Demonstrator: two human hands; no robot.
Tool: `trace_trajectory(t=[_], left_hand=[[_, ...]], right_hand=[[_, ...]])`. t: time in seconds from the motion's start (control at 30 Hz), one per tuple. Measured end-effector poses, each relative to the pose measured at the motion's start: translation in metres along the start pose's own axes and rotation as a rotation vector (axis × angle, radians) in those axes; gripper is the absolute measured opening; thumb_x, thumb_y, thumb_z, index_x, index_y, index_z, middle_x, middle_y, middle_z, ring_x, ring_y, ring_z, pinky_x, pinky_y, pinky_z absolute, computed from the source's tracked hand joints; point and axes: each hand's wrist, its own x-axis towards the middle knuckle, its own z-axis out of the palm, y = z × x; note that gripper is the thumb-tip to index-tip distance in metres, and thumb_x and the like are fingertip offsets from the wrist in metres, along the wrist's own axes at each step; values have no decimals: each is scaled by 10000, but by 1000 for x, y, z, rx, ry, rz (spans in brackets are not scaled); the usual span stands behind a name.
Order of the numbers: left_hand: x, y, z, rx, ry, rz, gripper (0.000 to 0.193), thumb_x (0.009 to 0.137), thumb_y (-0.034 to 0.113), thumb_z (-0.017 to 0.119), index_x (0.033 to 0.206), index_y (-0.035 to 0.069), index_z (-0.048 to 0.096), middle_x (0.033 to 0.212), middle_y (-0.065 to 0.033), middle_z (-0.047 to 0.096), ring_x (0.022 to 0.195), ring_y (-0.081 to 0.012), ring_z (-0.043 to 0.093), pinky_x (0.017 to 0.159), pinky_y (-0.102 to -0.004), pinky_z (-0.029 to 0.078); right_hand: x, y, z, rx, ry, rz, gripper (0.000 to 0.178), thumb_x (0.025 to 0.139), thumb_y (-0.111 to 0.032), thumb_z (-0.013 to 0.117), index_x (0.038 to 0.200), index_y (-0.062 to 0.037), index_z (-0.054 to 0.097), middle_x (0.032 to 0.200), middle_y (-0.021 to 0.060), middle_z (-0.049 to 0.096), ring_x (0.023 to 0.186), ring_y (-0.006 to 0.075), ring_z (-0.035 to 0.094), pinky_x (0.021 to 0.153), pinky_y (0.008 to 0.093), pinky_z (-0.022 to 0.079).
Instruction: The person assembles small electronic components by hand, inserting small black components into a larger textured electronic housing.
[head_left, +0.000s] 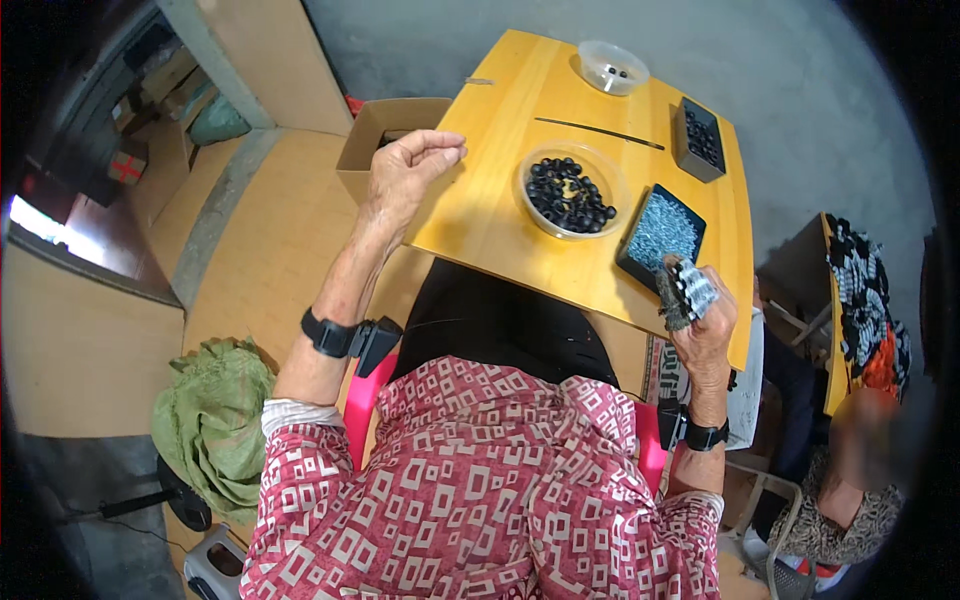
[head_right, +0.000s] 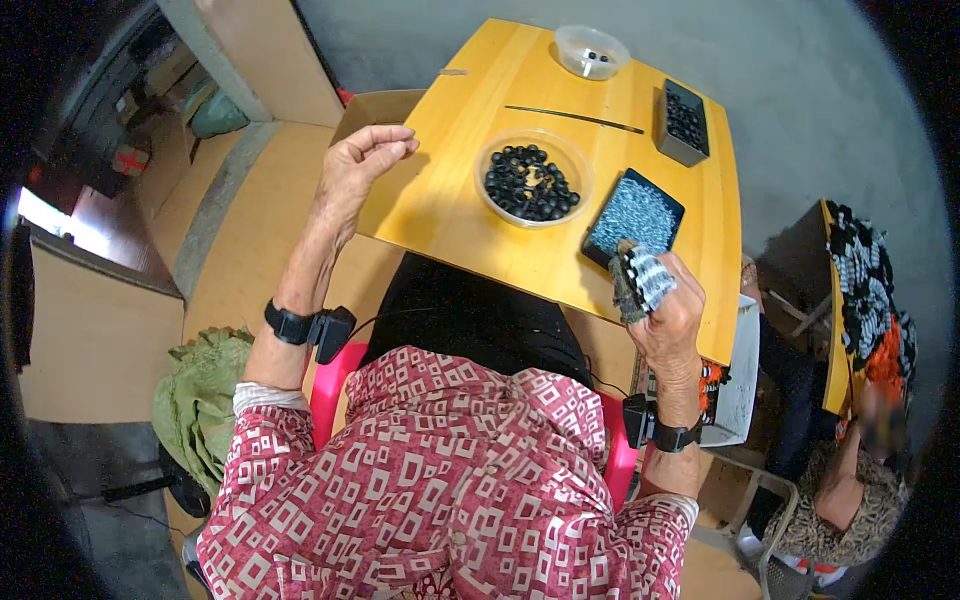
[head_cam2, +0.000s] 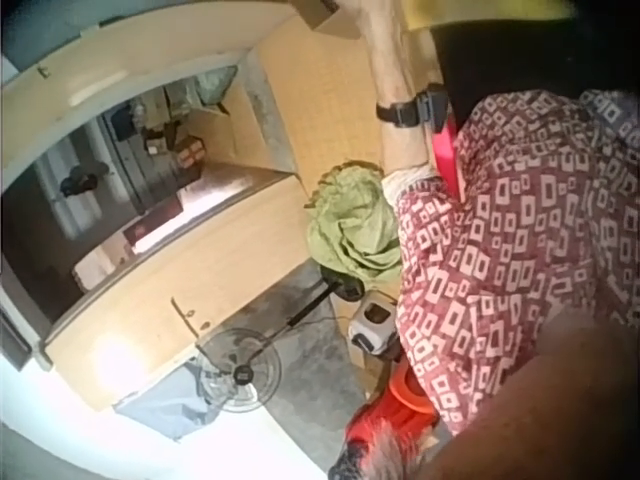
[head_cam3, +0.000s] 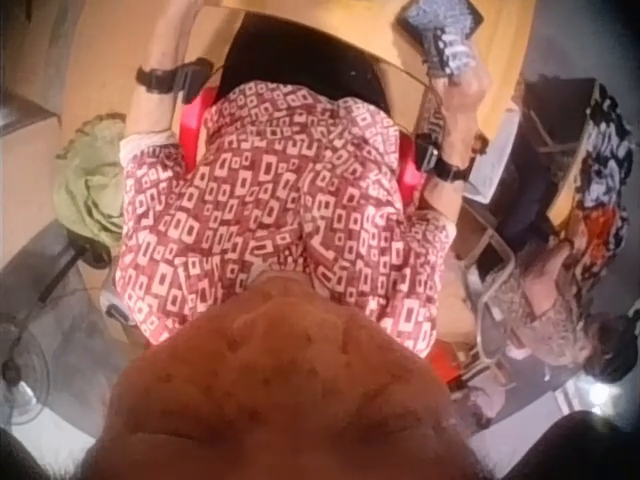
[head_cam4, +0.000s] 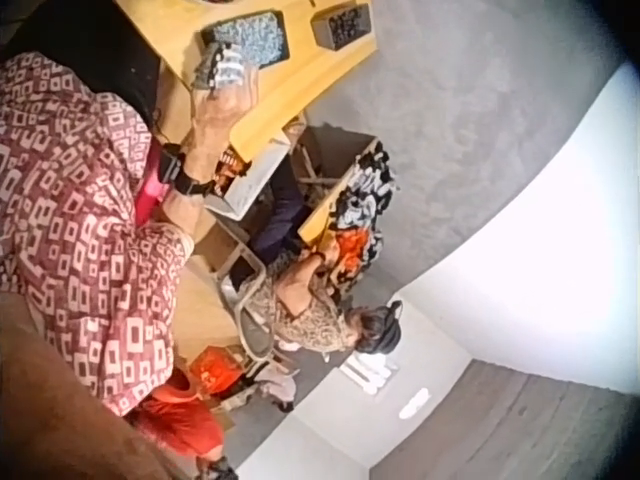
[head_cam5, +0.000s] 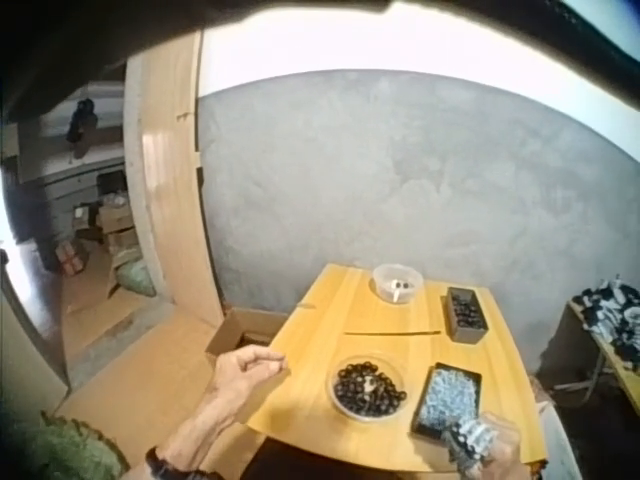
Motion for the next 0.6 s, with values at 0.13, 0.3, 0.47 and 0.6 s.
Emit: trace_trajectory(t=[0.13,0.3,0.47,0.6], left_hand=[[-22,24,33,13,-211,-76,210,862,98,603,1043,-6,623,971,-88,659,937,-140,611,879,-263,461],[-47,27,56,-165,-424,-255,211,875,118,591,1047,3,633,968,-93,656,951,-143,608,910,-267,445],[-54,0,59,-215,-397,-388,234,886,143,581,1065,-4,615,986,-102,649,958,-165,616,906,-298,466],[-56,-13,65,-237,-359,-435,228,895,159,574,1071,17,604,1011,-93,648,972,-168,618,897,-283,466]], right_hand=[[-8,15,-14,-61,-61,87,214,672,7,656,884,20,634,783,143,622,672,294,596,600,351,478],[-9,36,-20,-42,-82,270,161,764,-52,622,914,-3,655,828,168,639,742,333,625,656,356,498],[38,25,4,94,-73,218,159,772,-75,623,909,-1,653,802,182,618,704,355,604,630,394,482],[72,52,60,12,-216,92,98,730,-24,532,783,26,598,772,212,590,734,375,574,629,437,445]])
